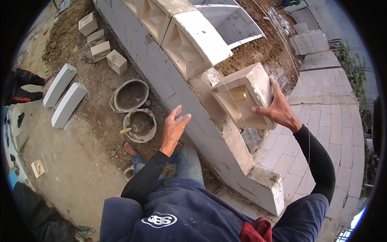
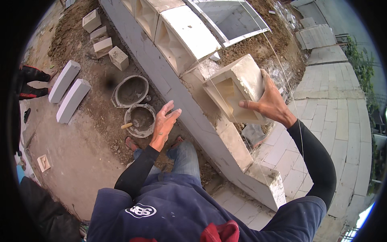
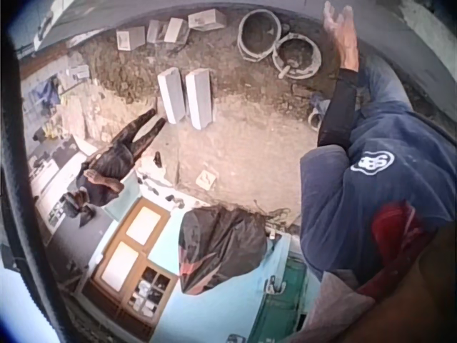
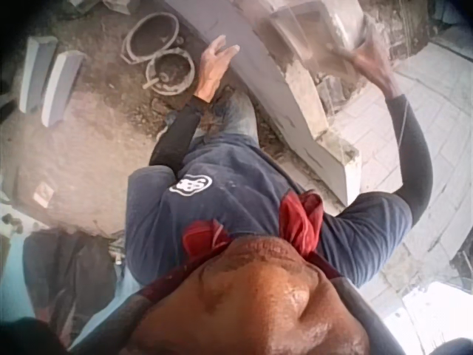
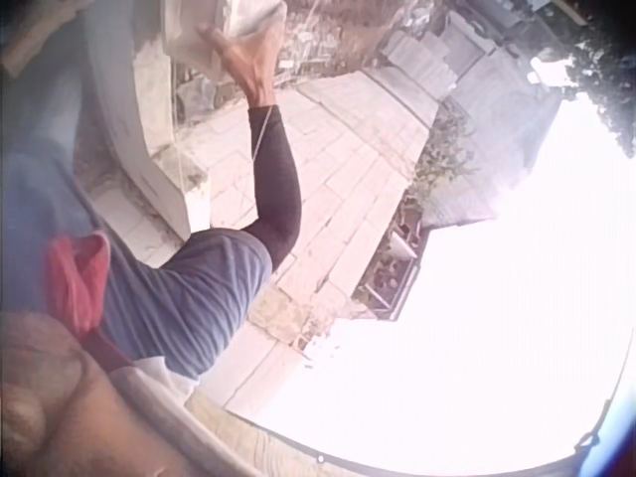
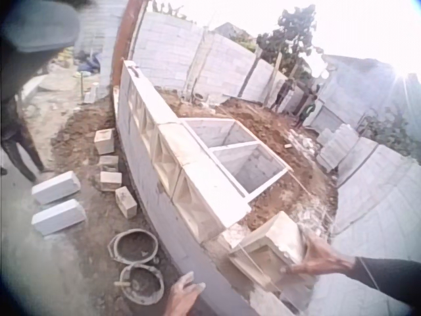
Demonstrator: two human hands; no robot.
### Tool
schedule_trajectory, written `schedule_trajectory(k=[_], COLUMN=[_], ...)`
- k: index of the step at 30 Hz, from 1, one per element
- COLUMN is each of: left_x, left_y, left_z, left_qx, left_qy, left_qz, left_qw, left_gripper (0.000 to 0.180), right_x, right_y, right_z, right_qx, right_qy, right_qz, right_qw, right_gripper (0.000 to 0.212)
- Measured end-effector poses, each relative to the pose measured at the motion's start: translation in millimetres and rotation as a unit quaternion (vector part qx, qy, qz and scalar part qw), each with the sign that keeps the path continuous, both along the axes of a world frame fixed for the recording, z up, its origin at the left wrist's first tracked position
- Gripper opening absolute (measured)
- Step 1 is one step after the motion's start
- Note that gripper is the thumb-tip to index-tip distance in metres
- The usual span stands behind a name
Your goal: The person lays decorative concrete blocks on a wall by applying mortar with a trowel, positioning each block, and tapping it into place with a hammer.
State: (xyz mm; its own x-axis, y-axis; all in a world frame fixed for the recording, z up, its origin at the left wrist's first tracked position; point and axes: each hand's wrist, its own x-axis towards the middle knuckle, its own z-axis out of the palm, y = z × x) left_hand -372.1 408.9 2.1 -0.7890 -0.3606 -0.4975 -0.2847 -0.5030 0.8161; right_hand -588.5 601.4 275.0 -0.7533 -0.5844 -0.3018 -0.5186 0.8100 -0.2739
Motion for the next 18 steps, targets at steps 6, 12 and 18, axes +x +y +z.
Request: schedule_trajectory(k=[6, 12, 18], left_x=[18, 108, 128], left_y=[-14, -46, -53], left_z=[-22, -46, -7], left_qx=[0.031, 0.111, 0.196], left_qy=[-0.01, -0.124, -0.057], left_qz=[-0.046, -0.114, -0.291], left_qw=[0.998, 0.979, 0.935], left_gripper=[0.073, 0.079, 0.084], right_x=[10, 48, 188], right_y=[-3, 49, 25], right_z=[18, 128, 251], right_qx=[0.003, 0.001, 0.137], right_qy=[0.022, 0.088, 0.383], right_qz=[-0.012, -0.096, -0.19], right_qw=[1.0, 0.992, 0.893], right_gripper=[0.135, 0.127, 0.119])
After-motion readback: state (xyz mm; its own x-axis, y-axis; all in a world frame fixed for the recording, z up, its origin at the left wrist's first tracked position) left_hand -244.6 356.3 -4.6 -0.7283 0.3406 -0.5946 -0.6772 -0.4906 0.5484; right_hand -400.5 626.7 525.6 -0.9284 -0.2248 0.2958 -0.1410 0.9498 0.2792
